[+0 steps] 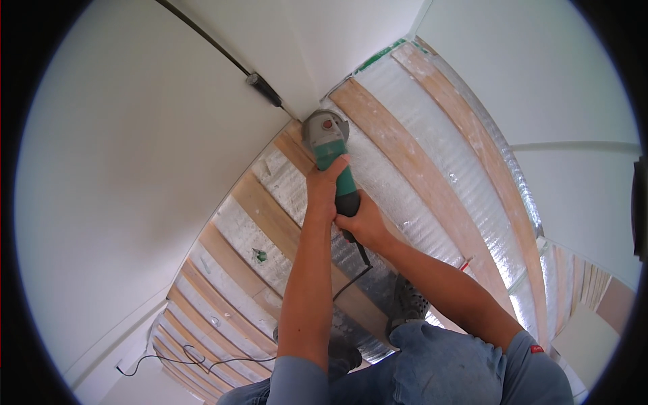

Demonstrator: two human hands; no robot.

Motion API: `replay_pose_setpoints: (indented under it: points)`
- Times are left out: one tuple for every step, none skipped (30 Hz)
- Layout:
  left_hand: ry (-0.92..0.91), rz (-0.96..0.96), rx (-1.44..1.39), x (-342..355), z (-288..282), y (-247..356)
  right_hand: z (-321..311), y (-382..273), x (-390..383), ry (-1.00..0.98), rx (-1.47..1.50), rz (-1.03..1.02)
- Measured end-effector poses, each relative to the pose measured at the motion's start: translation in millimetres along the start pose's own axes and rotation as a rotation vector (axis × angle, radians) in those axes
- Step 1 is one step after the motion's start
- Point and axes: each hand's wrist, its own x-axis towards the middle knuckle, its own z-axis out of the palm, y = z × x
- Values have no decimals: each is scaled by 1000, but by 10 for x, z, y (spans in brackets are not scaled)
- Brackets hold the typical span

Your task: The person plugs in an angle grinder and uses it to cut along the edge of a wall on a floor covered with foil-backed insulation and wooden planks. They then place a plank on the floor, mark it with a red pencil, and continue cutting along the wall base.

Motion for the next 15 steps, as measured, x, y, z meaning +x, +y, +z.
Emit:
replay_pose_setpoints:
  points:
    - [9,5,13,3,3,-1,-1,15,4,3,1,1]
    - [9,5,15,5,0,7,9,12,10,-11,20,-40]
    - [11,4,22,6,-3,13,15,11,15,-24,39,-80]
    - [13,3,29,7,-3,15,15,11,16,-23,41,-80]
    - [14,3,30,9,-3,14,16,-2,12,-31,48,-65]
    - [11,13,23,11,-4,11,17,-14,9,-39,55,-50]
    - [8,23,15,13,-8,9,21,-26,8,-39,57,-50]
    - [7,22,16,16,-1,6,13,-29,11,-37,53,-48]
    - [3,23,14,18,5,4,7,-31,11,-36,51,-47]
    - [0,24,12,21,10,2,4,-33,11,-35,49,-45]
    - [-1,25,13,24,10,-1,6,-36,10,-34,43,-41]
    - [1,29,11,25,10,-5,7,-39,10,-34,42,-39]
    - [3,34,8,28,9,-8,8,-42,13,-34,39,-38]
    - [2,34,10,17,19,6,7,-39,14,-34,47,-35]
    - [7,27,12,7,27,21,7,-35,16,-35,55,-32]
